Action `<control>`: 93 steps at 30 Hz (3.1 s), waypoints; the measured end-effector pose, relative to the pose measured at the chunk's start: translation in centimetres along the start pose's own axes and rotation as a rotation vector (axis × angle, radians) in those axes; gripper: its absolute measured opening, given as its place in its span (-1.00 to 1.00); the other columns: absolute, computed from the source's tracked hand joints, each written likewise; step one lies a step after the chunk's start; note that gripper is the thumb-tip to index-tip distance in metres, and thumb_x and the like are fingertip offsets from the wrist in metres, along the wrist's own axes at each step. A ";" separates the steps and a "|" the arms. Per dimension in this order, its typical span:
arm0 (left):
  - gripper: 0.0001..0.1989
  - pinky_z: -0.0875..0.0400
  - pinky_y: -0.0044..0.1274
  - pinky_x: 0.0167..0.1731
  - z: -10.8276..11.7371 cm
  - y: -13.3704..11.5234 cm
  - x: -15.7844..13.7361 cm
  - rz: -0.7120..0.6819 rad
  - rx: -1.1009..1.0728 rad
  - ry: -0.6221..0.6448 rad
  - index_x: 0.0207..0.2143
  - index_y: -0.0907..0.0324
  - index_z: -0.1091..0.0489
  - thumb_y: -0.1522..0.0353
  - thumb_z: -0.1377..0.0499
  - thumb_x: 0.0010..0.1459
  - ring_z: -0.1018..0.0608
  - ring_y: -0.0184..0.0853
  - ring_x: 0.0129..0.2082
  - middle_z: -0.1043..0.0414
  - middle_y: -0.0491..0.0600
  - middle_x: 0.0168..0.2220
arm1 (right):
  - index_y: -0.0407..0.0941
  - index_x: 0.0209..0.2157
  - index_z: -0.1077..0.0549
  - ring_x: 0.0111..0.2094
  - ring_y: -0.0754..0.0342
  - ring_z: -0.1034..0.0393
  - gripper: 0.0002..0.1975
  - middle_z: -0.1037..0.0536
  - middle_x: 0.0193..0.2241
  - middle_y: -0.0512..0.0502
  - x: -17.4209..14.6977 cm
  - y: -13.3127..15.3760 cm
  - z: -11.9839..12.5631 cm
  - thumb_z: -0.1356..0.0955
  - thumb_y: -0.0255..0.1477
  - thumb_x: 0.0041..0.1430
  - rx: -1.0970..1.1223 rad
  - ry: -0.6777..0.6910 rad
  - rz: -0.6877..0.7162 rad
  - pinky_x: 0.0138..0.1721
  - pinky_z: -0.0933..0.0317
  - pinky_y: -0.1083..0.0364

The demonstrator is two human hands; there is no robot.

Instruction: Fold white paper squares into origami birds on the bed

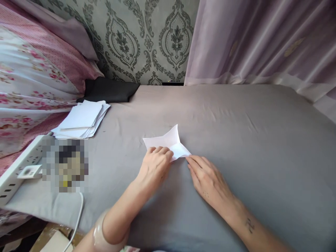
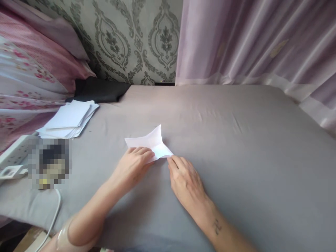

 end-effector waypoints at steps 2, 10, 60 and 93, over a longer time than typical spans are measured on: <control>-0.77 -0.25 -0.38 -0.13 -0.2 1.0 -1.0 -0.079 -0.025 -0.081 -0.22 0.18 -0.41 0.52 0.03 0.25 -0.50 -0.22 -0.13 -0.51 0.03 -0.16 | -0.25 0.03 -0.39 -0.20 -0.02 -0.41 -0.69 -0.52 -0.15 -0.21 0.0 0.3 -0.1 -0.20 -0.55 0.30 -0.055 -0.009 0.019 -0.16 -0.36 -0.03; -0.69 -0.27 -0.42 -0.24 -0.5 4.7 -2.7 -0.178 -0.097 -0.259 -0.10 0.09 -0.43 0.50 0.04 0.27 -0.45 -0.21 -0.11 -0.46 0.02 -0.03 | -0.31 0.04 -0.37 -0.24 -0.03 -0.39 -0.67 -0.51 -0.14 -0.25 0.0 0.7 -0.5 -0.24 -0.48 0.29 -0.135 -0.014 0.046 -0.23 -0.37 -0.04; -0.72 -0.38 -0.59 -0.52 -2.1 5.5 0.4 0.631 -0.844 -0.330 -0.34 0.19 -0.49 0.17 -0.14 0.17 -0.48 -0.40 -0.65 -0.43 -0.14 -0.66 | -0.24 -0.13 -0.50 -0.26 -0.09 -0.32 -0.66 -0.50 -0.24 -0.26 2.1 2.9 -0.3 -0.23 -0.31 0.29 -0.216 0.128 -0.036 -0.23 -0.31 -0.08; -0.65 -0.32 -0.59 -0.52 -3.0 6.3 0.5 0.516 -0.780 -0.383 -0.28 0.19 -0.48 0.10 -0.08 0.19 -0.44 -0.38 -0.61 -0.39 -0.12 -0.64 | -0.32 0.12 -0.31 -0.22 -0.07 -0.30 -0.47 -0.47 -0.19 -0.24 1.2 2.5 -0.6 -0.23 -0.22 0.29 -0.244 0.103 -0.022 -0.18 -0.30 -0.05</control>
Point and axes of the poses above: each hand's wrist, its own x-axis towards the middle knuckle, its own z-axis out of the back of the hand, y = z × x, the point moved 2 cm from there along x, towards the middle knuckle
